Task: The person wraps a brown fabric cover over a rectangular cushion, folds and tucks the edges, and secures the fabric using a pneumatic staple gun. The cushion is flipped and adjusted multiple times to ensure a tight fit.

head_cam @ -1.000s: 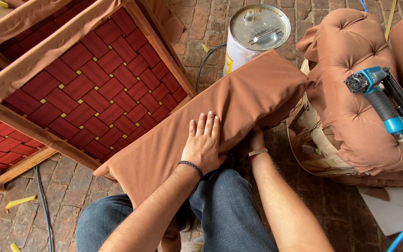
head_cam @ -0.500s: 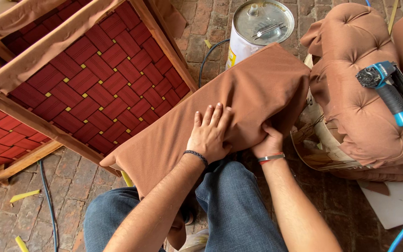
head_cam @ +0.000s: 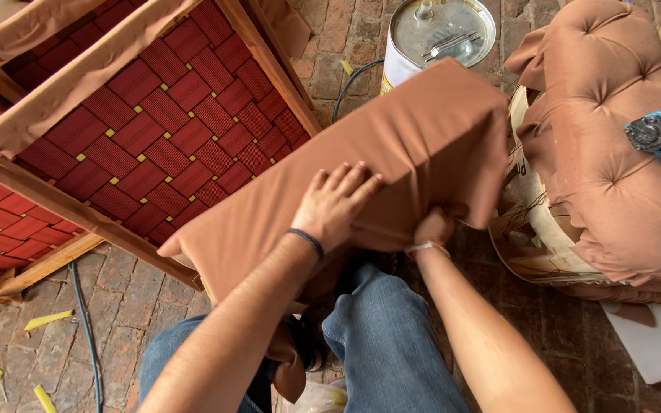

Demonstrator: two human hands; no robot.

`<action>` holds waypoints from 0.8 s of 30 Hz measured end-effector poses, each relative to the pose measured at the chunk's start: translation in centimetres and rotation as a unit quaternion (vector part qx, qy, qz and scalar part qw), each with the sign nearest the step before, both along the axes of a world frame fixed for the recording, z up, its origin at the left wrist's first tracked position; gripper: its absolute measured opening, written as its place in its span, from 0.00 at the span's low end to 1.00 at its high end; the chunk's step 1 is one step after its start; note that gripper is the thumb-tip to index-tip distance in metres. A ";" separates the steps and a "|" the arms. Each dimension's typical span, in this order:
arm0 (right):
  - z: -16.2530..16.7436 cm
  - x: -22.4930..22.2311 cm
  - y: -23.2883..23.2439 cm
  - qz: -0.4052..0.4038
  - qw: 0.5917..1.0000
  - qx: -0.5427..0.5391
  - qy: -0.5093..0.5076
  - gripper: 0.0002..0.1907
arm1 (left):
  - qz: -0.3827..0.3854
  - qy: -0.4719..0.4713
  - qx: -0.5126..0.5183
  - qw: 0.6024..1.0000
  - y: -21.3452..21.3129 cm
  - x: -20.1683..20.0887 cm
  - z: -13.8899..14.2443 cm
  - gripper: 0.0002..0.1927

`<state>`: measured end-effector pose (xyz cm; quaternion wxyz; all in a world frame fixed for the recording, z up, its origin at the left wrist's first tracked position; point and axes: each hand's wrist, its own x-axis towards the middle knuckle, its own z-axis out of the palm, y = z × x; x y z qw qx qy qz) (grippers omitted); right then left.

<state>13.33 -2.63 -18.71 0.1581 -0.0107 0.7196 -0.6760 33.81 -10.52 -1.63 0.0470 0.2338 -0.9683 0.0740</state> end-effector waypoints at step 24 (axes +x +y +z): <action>-0.3 0.5 -18.9 0.334 0.908 0.249 0.039 0.33 | 0.137 0.047 -0.006 0.990 -15.9 -1.7 -3.8 0.44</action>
